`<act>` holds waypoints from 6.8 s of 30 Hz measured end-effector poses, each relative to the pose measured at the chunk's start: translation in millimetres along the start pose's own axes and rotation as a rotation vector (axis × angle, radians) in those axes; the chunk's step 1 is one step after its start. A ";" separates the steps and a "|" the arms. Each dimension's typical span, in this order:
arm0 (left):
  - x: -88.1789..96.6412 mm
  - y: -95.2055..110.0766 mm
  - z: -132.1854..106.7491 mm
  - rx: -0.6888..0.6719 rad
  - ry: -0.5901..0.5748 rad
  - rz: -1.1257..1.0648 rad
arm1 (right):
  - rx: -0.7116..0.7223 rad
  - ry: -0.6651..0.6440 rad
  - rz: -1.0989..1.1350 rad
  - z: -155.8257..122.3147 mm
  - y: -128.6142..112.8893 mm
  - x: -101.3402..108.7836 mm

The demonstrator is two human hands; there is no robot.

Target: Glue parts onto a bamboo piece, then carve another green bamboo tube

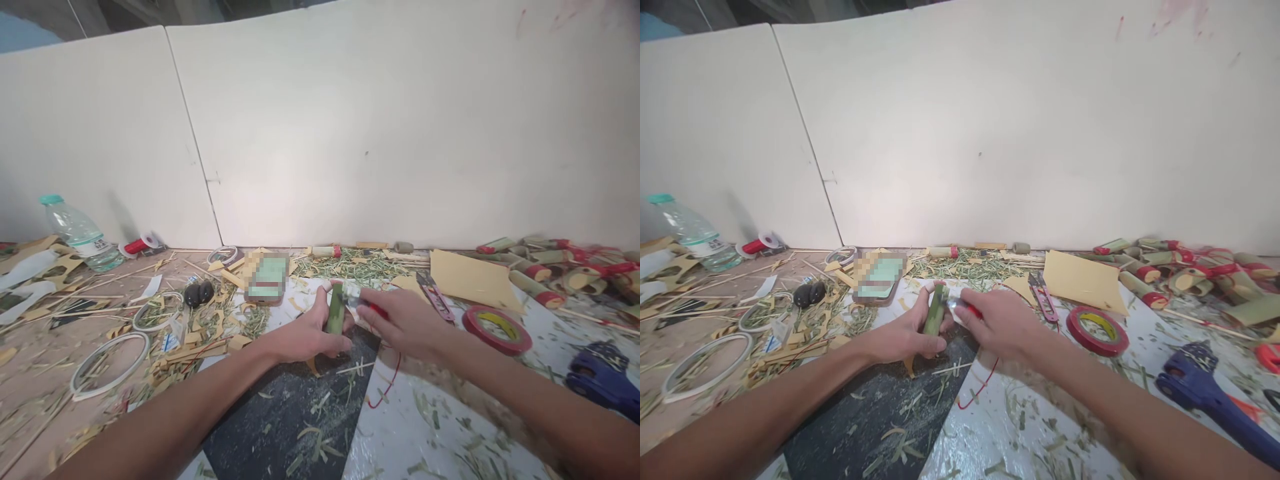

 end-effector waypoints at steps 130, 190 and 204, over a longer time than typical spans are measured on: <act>-4.9 -1.7 -0.1 -0.106 0.238 0.228 | -0.079 0.124 0.110 -8.1 16.7 1.4; -0.2 0.5 -2.7 -0.071 -0.080 0.071 | -0.182 0.231 0.034 -5.3 29.8 4.3; 0.1 -1.8 -2.3 -0.060 -0.137 -0.046 | -0.177 0.154 0.047 -5.8 14.0 -6.1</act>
Point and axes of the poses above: each hand's wrist, its own z-axis towards the middle knuckle, its own x-axis out of the back of the hand, y = z × x, the point moved 1 cm from there along z, towards the middle knuckle, and after that the axes turned 10 degrees about x, right-handed, at the moved point
